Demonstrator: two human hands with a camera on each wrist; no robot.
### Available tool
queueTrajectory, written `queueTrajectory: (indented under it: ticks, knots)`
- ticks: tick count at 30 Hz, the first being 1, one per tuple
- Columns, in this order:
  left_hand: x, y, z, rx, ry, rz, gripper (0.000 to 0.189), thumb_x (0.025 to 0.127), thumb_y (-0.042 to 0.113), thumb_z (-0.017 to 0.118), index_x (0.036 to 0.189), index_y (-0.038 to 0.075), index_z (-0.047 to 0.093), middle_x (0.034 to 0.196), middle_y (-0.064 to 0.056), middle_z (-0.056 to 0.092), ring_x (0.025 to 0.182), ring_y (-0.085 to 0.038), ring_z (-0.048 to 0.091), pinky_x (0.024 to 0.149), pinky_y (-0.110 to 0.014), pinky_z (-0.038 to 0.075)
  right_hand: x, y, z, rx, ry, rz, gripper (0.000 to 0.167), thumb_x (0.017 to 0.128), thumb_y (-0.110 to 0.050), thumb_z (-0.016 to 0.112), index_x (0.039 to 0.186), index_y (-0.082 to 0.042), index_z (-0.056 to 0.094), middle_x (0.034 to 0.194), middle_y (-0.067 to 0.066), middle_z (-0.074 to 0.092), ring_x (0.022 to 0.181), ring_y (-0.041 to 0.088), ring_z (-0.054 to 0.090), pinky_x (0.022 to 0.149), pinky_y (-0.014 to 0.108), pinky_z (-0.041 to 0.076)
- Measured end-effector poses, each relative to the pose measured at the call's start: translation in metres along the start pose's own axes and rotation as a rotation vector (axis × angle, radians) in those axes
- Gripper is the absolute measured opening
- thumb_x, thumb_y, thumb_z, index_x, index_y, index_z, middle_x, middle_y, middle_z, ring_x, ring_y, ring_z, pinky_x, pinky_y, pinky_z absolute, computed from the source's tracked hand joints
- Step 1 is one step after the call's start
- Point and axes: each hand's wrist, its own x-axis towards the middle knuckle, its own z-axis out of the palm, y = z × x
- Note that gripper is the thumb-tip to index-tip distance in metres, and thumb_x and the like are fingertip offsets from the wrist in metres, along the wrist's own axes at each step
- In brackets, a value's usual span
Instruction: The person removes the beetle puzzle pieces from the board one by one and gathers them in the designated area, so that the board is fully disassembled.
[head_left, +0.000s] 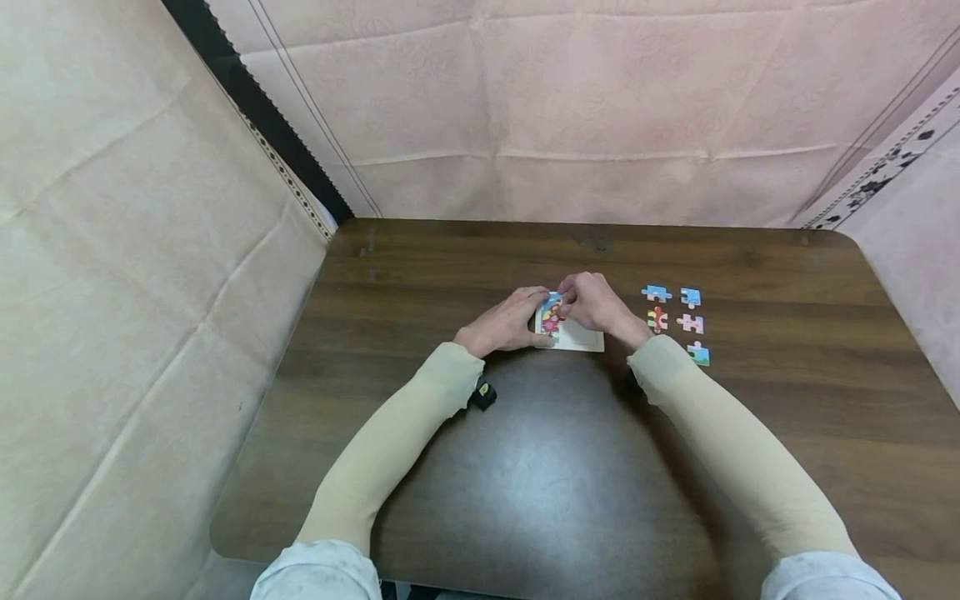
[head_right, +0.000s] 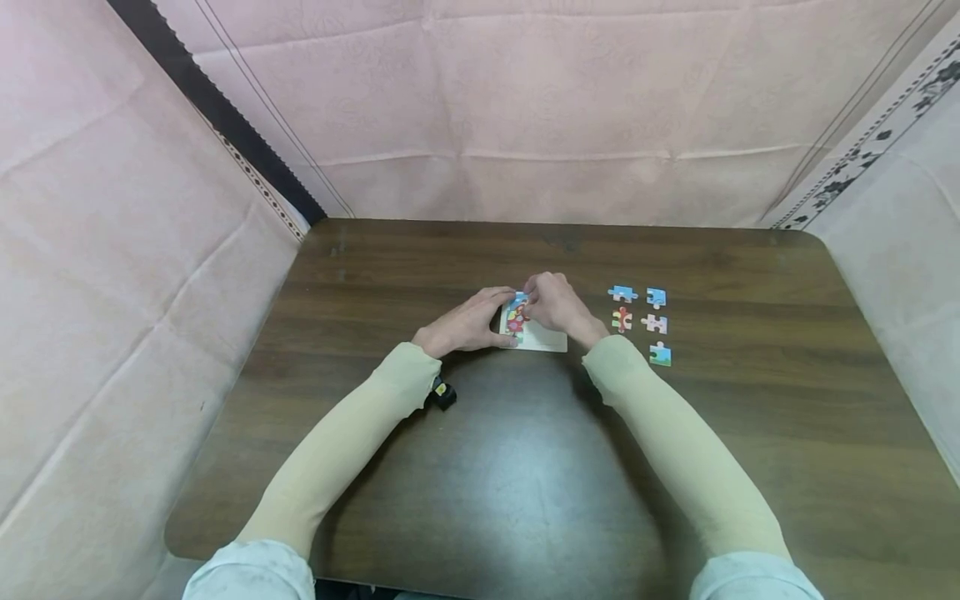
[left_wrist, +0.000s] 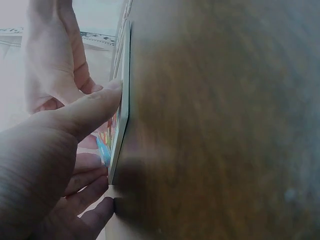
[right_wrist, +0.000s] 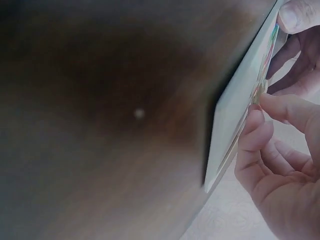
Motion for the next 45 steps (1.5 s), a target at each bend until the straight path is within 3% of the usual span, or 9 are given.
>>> queueTrajectory:
  ticks: [9, 15, 27, 36, 45]
  knots:
    - [-0.004, -0.002, 0.000, -0.010, 0.003, -0.024, 0.091, 0.089, 0.053, 0.071, 0.157, 0.008, 0.031, 0.163, -0.004, 0.027, 0.149, -0.016, 0.022, 0.118, -0.032, 0.026, -0.007, 0.012, -0.008, 0.018, 0.047, -0.016, 0.025, 0.093, -0.003, 0.067, 0.117, 0.005, 0.068, 0.104, 0.021, 0.071, 0.094, 0.032, 0.066, 0.085, 0.048, 0.054]
    - [-0.005, -0.004, 0.000, -0.010, -0.012, -0.036, 0.087, 0.089, 0.054, 0.071, 0.156, 0.010, 0.035, 0.163, -0.001, 0.025, 0.149, -0.015, 0.020, 0.117, -0.032, 0.028, -0.013, 0.020, -0.014, 0.040, 0.065, 0.014, 0.026, 0.093, -0.003, 0.067, 0.119, 0.005, 0.068, 0.105, 0.019, 0.070, 0.094, 0.030, 0.065, 0.087, 0.047, 0.052]
    - [-0.005, -0.004, 0.003, -0.010, -0.017, -0.045, 0.089, 0.089, 0.053, 0.072, 0.157, 0.009, 0.034, 0.164, -0.001, 0.025, 0.148, -0.017, 0.022, 0.115, -0.033, 0.031, -0.023, 0.041, -0.028, 0.048, 0.102, 0.064, 0.028, 0.094, -0.005, 0.069, 0.120, 0.005, 0.067, 0.100, 0.017, 0.068, 0.087, 0.028, 0.058, 0.078, 0.043, 0.049]
    - [-0.004, -0.003, 0.005, -0.016, -0.009, -0.031, 0.087, 0.090, 0.052, 0.072, 0.156, 0.008, 0.035, 0.163, -0.002, 0.026, 0.147, -0.017, 0.023, 0.115, -0.032, 0.031, -0.027, 0.065, -0.042, 0.027, 0.145, 0.093, 0.027, 0.093, -0.008, 0.069, 0.117, 0.005, 0.068, 0.097, 0.016, 0.069, 0.085, 0.029, 0.060, 0.083, 0.045, 0.047]
    - [-0.003, 0.001, 0.003, -0.026, -0.008, -0.027, 0.087, 0.089, 0.050, 0.073, 0.155, 0.007, 0.036, 0.163, -0.003, 0.027, 0.146, -0.017, 0.024, 0.115, -0.032, 0.031, -0.029, 0.079, -0.054, 0.011, 0.164, 0.131, 0.027, 0.093, -0.007, 0.069, 0.117, 0.006, 0.068, 0.097, 0.018, 0.070, 0.083, 0.028, 0.060, 0.073, 0.038, 0.046]
